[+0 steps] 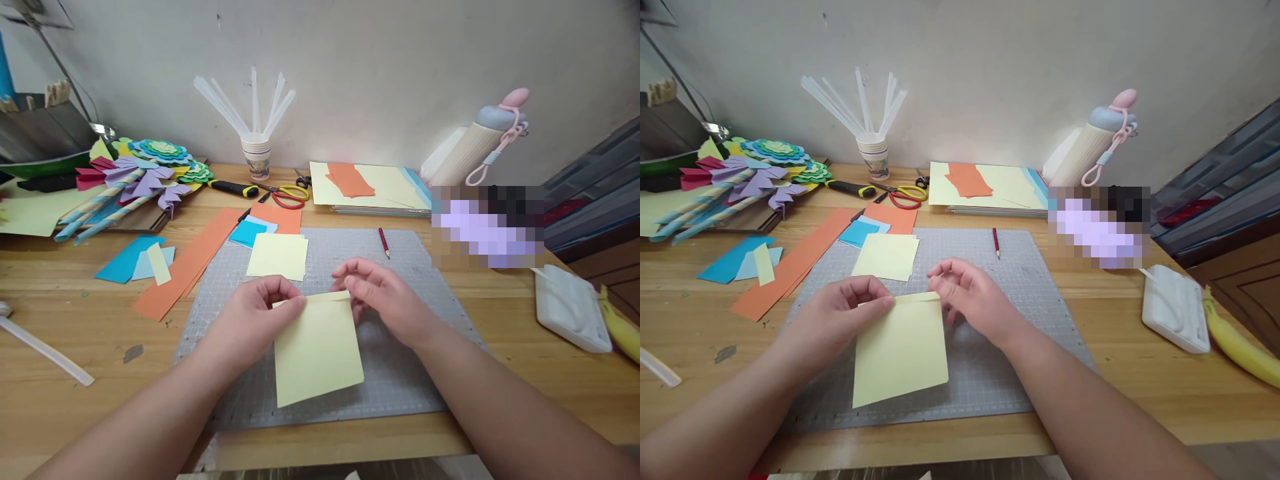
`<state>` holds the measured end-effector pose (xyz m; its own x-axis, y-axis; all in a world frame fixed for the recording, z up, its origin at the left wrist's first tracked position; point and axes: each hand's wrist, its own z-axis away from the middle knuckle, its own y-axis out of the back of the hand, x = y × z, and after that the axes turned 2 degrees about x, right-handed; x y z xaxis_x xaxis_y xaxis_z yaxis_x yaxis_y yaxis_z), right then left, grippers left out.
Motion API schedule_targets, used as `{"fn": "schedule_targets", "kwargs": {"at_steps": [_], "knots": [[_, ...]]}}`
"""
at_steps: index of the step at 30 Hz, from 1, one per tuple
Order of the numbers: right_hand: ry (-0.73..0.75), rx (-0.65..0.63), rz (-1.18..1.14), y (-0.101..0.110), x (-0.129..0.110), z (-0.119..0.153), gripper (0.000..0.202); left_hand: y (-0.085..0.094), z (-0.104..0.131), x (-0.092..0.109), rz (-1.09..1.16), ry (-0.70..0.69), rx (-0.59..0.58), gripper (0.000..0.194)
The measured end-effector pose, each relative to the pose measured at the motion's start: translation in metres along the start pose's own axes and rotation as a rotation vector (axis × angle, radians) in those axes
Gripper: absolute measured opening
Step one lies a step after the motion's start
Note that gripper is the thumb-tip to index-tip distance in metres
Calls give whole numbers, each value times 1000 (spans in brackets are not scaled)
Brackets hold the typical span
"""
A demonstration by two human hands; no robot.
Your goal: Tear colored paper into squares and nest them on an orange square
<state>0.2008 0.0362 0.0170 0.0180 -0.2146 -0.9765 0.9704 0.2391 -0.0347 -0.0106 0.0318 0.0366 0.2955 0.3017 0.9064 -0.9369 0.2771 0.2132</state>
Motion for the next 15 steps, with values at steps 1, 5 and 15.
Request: {"fn": "schedule_targets", "kwargs": {"at_steps": [1,5,15], "knots": [[-5,-23,26,-4,1,2,27,-1,0,0,-11,-10,-19,25],[-32,-56,149,-13,5,7,20,-2,1,-2,-62,-21,-123,25],[-123,-72,157,-19,4,11,16,-1,-2,-4,-168,18,-234,27]]}}
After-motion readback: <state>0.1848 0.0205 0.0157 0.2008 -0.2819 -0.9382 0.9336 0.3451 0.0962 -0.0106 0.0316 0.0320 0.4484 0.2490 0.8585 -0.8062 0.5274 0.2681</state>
